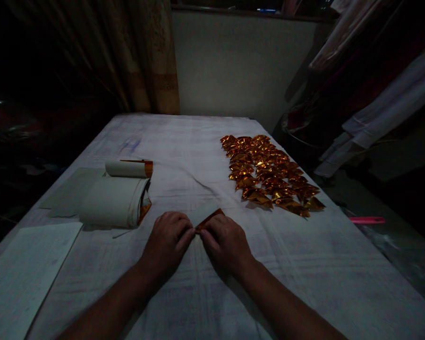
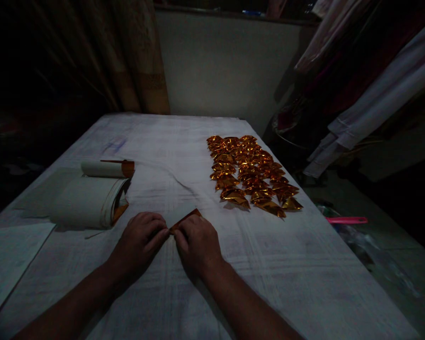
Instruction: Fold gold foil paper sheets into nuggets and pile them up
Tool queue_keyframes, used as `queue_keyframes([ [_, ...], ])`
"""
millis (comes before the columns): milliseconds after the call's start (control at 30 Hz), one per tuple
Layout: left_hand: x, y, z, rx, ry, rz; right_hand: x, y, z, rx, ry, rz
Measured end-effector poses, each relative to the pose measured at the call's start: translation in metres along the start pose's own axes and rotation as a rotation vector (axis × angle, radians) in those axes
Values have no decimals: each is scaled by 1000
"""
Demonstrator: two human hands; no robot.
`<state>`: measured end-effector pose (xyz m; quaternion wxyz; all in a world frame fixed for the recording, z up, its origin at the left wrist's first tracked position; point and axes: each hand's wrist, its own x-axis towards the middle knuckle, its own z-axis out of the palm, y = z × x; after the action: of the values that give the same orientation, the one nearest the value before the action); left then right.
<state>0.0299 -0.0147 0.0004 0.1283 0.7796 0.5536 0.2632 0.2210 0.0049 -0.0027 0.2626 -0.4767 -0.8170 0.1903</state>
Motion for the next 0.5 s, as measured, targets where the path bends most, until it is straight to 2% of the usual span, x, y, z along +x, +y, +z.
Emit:
queue_keyframes([
  [500, 1, 3, 3, 24, 6, -50, 2, 0, 3, -28, 0, 57],
])
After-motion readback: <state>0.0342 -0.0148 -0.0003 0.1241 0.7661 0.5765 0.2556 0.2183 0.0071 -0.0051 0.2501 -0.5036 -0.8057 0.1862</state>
